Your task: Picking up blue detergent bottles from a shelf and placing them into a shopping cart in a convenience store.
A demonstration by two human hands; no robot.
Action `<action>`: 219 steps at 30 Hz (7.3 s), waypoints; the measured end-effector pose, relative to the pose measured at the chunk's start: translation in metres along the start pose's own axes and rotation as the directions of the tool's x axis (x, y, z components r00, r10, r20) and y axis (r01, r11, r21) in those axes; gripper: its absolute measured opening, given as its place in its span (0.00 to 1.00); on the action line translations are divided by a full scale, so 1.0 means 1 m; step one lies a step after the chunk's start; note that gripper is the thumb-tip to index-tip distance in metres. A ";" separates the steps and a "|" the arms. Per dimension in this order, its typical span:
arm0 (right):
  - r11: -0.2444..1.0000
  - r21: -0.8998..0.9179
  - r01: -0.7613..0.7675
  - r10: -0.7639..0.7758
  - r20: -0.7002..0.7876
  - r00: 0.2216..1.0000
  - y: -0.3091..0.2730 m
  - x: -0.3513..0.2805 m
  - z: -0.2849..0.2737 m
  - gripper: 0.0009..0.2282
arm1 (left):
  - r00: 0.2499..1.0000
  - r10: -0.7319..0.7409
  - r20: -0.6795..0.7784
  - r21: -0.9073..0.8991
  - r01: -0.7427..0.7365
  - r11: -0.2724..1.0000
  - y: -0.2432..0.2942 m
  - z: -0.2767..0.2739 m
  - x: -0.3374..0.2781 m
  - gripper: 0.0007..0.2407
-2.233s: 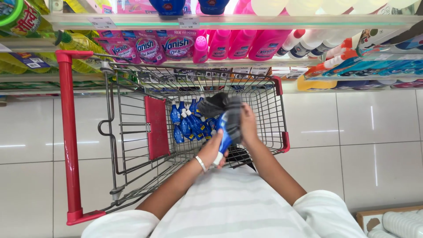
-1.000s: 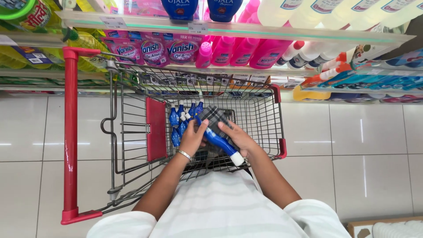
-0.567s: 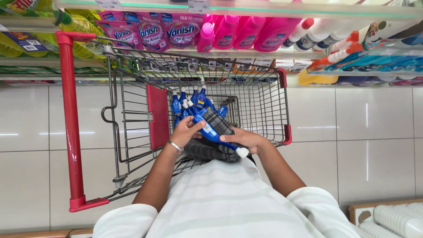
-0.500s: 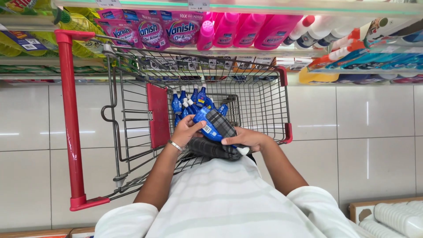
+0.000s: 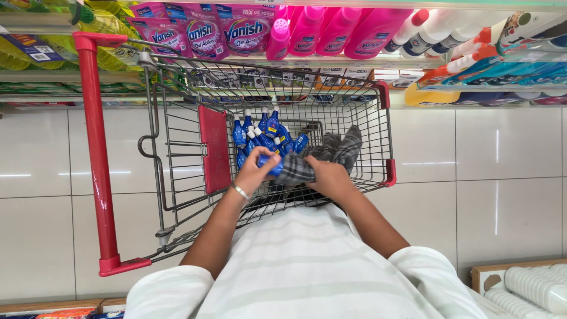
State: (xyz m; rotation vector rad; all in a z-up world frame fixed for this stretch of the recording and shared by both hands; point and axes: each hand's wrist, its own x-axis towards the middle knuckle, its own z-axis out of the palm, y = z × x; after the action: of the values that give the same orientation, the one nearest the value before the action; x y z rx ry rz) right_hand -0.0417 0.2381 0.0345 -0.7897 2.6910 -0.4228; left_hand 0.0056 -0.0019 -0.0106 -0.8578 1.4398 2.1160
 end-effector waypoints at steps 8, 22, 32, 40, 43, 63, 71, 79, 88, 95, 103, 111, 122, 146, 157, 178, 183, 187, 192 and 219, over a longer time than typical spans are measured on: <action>0.997 -0.074 0.003 0.016 0.259 0.966 0.025 0.000 0.001 0.28 | 0.951 0.066 0.303 0.047 -0.084 0.995 0.013 -0.001 -0.013 0.23; 0.996 0.044 0.082 -0.089 0.206 0.974 0.025 0.011 -0.007 0.20 | 0.923 -0.188 0.337 0.242 0.109 0.964 0.024 -0.017 -0.011 0.27; 0.940 0.270 0.209 -0.216 -0.006 0.976 -0.010 0.021 -0.058 0.28 | 0.646 -0.347 0.680 0.225 0.266 0.937 0.014 -0.018 0.008 0.34; -0.265 0.957 -0.115 0.432 0.225 0.874 0.031 0.042 -0.020 0.33 | 0.701 -0.170 0.693 0.140 0.100 0.985 0.012 0.012 -0.012 0.33; -0.662 0.748 0.039 0.339 0.253 0.906 0.019 0.036 -0.033 0.34 | 0.723 -0.082 0.686 -0.026 0.137 0.990 0.010 0.018 -0.012 0.31; 0.637 0.757 0.149 0.139 -0.304 0.943 -0.055 0.006 0.015 0.23 | 0.884 0.468 -0.021 0.187 -0.456 0.870 -0.035 0.050 0.005 0.26; 0.500 0.800 -0.332 0.556 -0.003 0.831 0.048 0.034 0.104 0.34 | 0.878 0.467 0.107 0.082 -0.476 0.876 0.018 0.066 -0.028 0.27; 0.778 0.617 -0.123 0.223 -0.087 0.971 0.035 0.033 -0.003 0.31 | 0.618 0.764 0.188 0.367 -0.765 0.529 0.062 0.046 -0.005 0.25; 0.678 0.729 0.093 0.150 -0.261 0.954 -0.014 0.107 -0.113 0.42 | 0.667 0.722 0.183 0.117 -0.744 0.658 0.165 0.083 0.005 0.24; 0.874 0.308 0.376 -0.080 -0.672 0.736 0.008 0.188 -0.201 0.27 | 0.234 0.934 0.270 0.522 -0.851 0.062 0.277 0.111 0.013 0.25; 0.786 0.375 0.491 -0.148 -0.657 0.739 0.003 0.225 -0.261 0.29 | 0.135 0.928 0.346 0.459 -0.887 -0.043 0.335 0.116 0.074 0.25; 0.701 0.574 0.424 -0.056 -0.549 0.834 0.007 0.236 -0.263 0.33 | 0.295 0.922 0.252 0.393 -0.902 0.182 0.365 0.143 0.038 0.53; 0.734 0.630 0.254 0.040 -0.414 0.909 0.003 0.247 -0.268 0.39 | 0.303 0.901 0.310 0.606 -0.793 0.058 0.387 0.144 0.088 0.53; 0.579 0.437 0.688 -0.222 -0.728 0.649 0.043 0.302 -0.227 0.54 | 0.204 0.954 0.221 0.577 -0.815 0.041 0.379 0.150 0.110 0.55; 0.650 0.588 0.482 -0.060 -0.592 0.804 0.009 0.283 -0.241 0.57 | 0.254 0.954 0.160 0.510 -0.849 0.141 0.367 0.142 0.121 0.46; 0.598 0.656 0.460 0.209 -0.682 0.701 -0.019 0.230 -0.213 0.37 | 0.038 0.946 -0.321 0.442 -0.878 0.185 0.312 0.066 0.040 0.22; 0.555 0.657 0.510 0.164 -0.688 0.707 -0.006 0.257 -0.222 0.35 | 0.270 0.919 -0.286 0.090 -0.948 0.306 0.376 0.027 0.082 0.27; 0.474 0.746 0.469 0.199 -0.609 0.768 -0.014 0.265 -0.243 0.37 | 0.595 0.795 -0.118 -0.055 -0.804 0.593 0.406 0.035 0.073 0.32; 0.309 0.840 0.446 0.164 -0.509 0.845 -0.016 0.275 -0.259 0.39 | 0.692 0.721 0.020 0.001 -0.721 0.692 0.407 0.041 0.081 0.31; 0.315 0.826 0.467 0.246 -0.546 0.801 -0.005 0.299 -0.239 0.32 | 0.640 0.769 0.008 -0.098 -0.764 0.637 0.389 0.057 0.113 0.27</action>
State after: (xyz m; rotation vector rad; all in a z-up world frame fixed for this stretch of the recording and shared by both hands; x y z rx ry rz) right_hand -0.3663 0.1123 0.1925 -0.4531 2.0583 -2.3963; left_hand -0.3450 -0.0880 0.1826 -0.1734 1.9297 2.7876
